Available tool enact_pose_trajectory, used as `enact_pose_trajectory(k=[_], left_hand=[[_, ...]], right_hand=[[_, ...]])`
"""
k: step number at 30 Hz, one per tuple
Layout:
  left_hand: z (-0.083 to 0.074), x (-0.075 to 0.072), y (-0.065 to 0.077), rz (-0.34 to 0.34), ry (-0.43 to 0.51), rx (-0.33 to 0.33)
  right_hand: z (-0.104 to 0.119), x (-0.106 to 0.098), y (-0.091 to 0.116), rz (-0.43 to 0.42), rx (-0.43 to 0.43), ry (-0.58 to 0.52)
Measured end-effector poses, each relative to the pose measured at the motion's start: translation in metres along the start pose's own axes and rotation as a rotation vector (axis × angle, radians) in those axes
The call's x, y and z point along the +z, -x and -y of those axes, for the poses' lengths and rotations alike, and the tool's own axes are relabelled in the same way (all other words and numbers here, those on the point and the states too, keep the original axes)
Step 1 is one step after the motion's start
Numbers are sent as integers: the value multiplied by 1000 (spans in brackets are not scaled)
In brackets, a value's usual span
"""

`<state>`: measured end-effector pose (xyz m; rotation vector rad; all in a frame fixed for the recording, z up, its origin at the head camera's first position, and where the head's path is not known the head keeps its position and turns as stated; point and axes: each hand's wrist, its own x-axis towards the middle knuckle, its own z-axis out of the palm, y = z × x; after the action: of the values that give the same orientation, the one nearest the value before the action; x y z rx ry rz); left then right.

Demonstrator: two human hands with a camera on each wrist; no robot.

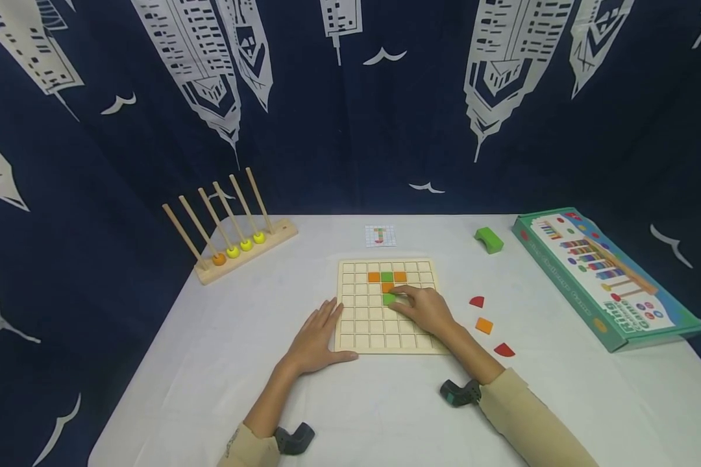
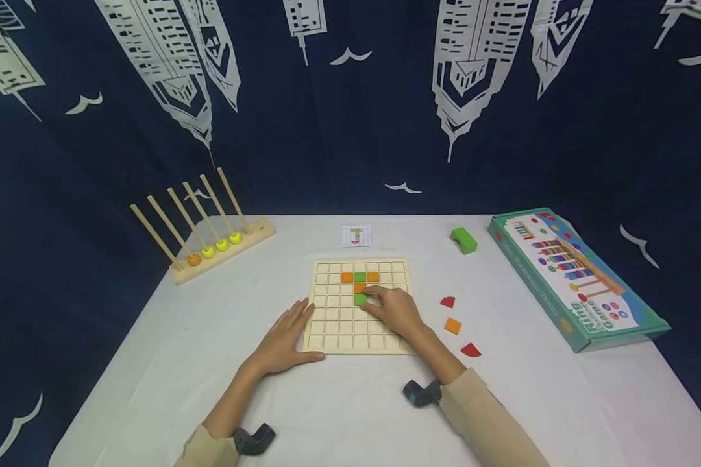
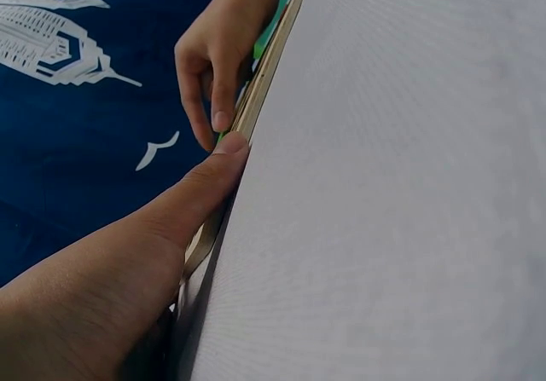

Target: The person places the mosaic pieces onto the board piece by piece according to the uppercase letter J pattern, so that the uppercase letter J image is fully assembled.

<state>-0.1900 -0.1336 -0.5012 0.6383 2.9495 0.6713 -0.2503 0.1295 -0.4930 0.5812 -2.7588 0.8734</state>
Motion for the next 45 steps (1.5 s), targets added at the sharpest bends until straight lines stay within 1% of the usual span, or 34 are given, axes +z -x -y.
enact_pose_trajectory(k=[5, 11, 16, 21, 24, 28, 31, 37, 45], left_hand=[[1, 1, -1, 4, -4, 4], [2, 2, -1, 2, -9, -4], [2, 1, -1, -3, -2, -1], [2, 1, -2, 1, -2, -4], [2, 1, -2, 4, -4, -5], [1, 1, -2, 4, -6, -8], [1, 2, -2, 1, -4, -6], [2, 2, -2, -2, 4, -4], [-1, -1, -1, 12, 21, -17]], right_hand=[[-2, -8, 6, -24, -5, -31], [-12, -28, 20, -24, 23, -46], [-29, -49, 40, -71, 34, -9], [-51, -70, 63, -122, 46, 54], [-64, -82, 76, -120, 51, 53], [-78, -94, 89, -105, 90, 40], [-86, -98, 97, -85, 114, 60], [-92, -100, 105, -29, 98, 88], [-94, -98, 106, -36, 111, 104]])
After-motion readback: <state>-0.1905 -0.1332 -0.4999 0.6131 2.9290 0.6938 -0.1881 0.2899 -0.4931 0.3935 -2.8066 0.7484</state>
